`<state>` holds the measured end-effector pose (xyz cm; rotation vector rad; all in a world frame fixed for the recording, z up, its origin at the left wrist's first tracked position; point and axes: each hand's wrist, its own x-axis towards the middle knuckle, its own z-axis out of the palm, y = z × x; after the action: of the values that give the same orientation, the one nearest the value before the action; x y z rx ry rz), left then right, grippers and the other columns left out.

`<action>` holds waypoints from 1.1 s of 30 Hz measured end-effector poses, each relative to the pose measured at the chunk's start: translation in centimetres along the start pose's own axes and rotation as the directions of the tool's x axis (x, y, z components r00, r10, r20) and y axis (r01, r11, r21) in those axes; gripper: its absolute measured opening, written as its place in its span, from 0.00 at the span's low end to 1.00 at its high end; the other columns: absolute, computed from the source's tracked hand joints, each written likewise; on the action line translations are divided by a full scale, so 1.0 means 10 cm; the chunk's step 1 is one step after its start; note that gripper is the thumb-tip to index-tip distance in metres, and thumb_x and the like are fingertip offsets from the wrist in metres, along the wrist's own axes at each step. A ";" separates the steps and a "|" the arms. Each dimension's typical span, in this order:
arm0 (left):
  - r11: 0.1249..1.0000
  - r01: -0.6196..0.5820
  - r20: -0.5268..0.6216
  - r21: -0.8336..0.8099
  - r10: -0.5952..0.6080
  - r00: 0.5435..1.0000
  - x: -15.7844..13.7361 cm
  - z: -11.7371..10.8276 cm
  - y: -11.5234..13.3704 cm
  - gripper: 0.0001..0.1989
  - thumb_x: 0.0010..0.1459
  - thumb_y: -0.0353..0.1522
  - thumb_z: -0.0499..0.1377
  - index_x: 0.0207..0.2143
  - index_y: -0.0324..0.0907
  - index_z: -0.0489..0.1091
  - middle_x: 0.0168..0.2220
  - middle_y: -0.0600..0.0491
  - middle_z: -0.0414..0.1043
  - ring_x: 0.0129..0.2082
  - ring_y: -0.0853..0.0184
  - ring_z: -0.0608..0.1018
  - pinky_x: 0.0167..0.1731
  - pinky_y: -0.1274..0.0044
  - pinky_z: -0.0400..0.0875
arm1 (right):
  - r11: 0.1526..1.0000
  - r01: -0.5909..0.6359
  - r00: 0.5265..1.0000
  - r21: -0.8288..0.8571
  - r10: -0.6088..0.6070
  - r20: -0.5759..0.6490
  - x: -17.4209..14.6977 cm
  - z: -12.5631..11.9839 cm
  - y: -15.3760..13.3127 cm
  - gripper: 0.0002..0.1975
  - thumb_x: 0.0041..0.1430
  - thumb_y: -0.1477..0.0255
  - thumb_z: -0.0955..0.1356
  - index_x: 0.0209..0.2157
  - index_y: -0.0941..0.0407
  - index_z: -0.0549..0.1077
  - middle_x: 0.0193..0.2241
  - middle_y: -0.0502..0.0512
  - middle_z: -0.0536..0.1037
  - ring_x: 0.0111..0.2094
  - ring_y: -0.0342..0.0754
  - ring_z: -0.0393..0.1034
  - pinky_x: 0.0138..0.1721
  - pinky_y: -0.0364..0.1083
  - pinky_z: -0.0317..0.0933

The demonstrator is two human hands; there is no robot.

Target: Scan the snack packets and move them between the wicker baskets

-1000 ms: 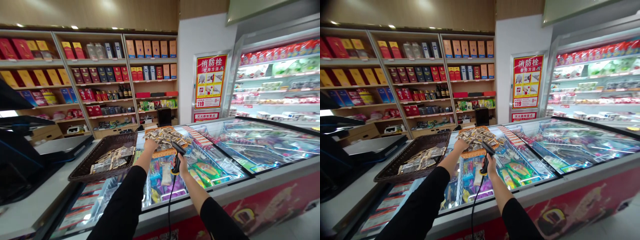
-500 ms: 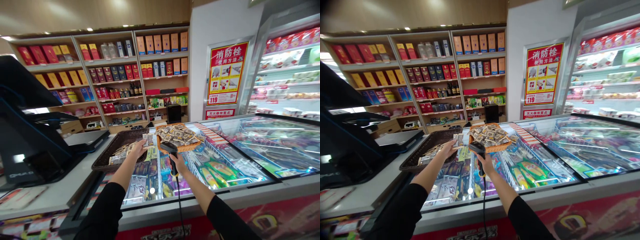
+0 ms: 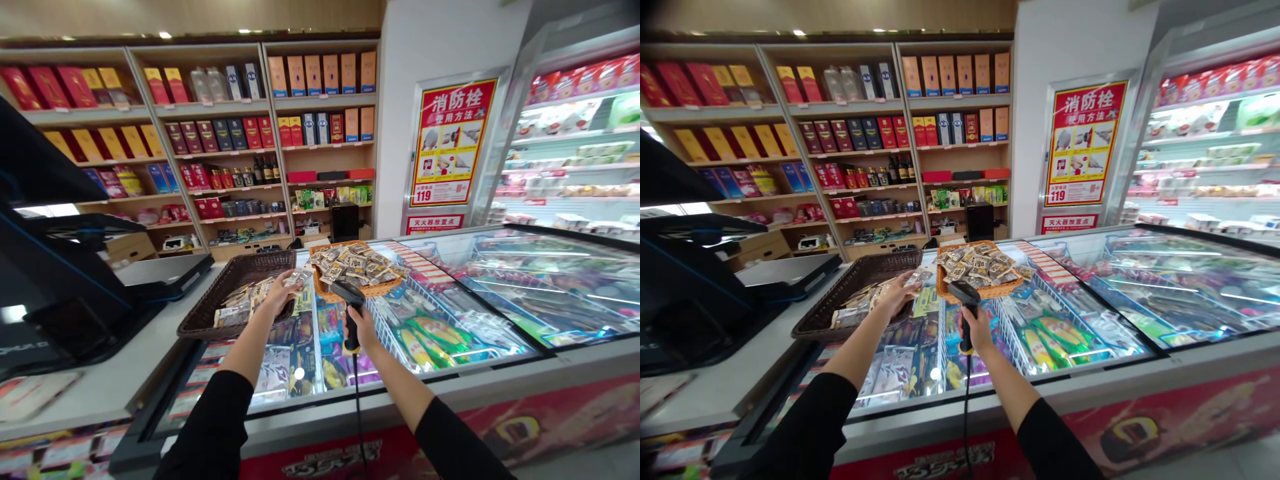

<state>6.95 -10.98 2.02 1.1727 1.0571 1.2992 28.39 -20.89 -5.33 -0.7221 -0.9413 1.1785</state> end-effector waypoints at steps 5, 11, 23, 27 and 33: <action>0.995 -0.080 0.020 0.058 0.079 0.997 -0.01 0.02 -0.05 0.24 0.27 0.32 0.73 0.29 0.39 0.69 0.22 0.58 0.70 0.19 0.75 0.70 0.18 0.85 0.60 | 1.000 0.014 1.000 -0.004 -0.014 0.009 0.00 0.01 0.01 0.18 0.50 0.55 0.69 0.27 0.55 0.63 0.16 0.44 0.68 0.11 0.40 0.60 0.12 0.40 0.55; 0.992 -0.123 0.023 0.024 0.123 0.992 -0.03 0.04 -0.02 0.20 0.34 0.40 0.71 0.28 0.38 0.75 0.26 0.54 0.73 0.21 0.76 0.69 0.20 0.84 0.59 | 0.999 0.038 0.999 -0.022 -0.037 0.029 -0.02 0.00 -0.01 0.18 0.52 0.55 0.69 0.27 0.55 0.64 0.17 0.45 0.68 0.12 0.40 0.61 0.12 0.40 0.55; 0.918 -0.239 -0.293 0.316 0.334 0.896 0.00 0.07 -0.04 0.16 0.44 0.39 0.66 0.32 0.37 0.77 0.25 0.52 0.76 0.22 0.70 0.74 0.21 0.82 0.64 | 0.937 0.108 0.973 -0.331 -0.031 0.229 -0.10 0.14 -0.05 0.15 0.56 0.59 0.67 0.25 0.55 0.67 0.12 0.45 0.66 0.10 0.41 0.58 0.13 0.41 0.52; 0.880 -0.260 -0.282 0.397 0.387 0.878 0.01 0.05 -0.07 0.15 0.44 0.39 0.66 0.31 0.38 0.78 0.27 0.50 0.78 0.27 0.66 0.77 0.24 0.81 0.66 | 0.878 0.181 0.969 -0.442 -0.084 0.231 -0.09 0.17 -0.03 0.13 0.56 0.62 0.68 0.24 0.55 0.68 0.10 0.45 0.65 0.11 0.43 0.59 0.15 0.41 0.52; 0.879 -0.239 -0.284 0.413 0.374 0.883 0.00 0.06 -0.06 0.15 0.45 0.41 0.65 0.32 0.39 0.78 0.26 0.50 0.77 0.25 0.67 0.75 0.21 0.81 0.63 | 0.898 0.155 0.973 -0.413 -0.067 0.219 -0.09 0.15 -0.03 0.12 0.54 0.61 0.69 0.26 0.55 0.70 0.10 0.45 0.66 0.10 0.43 0.59 0.15 0.42 0.52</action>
<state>7.66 -10.92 1.55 1.4690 1.4693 1.6607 27.12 -21.85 -4.60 -0.8951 -1.4210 0.9611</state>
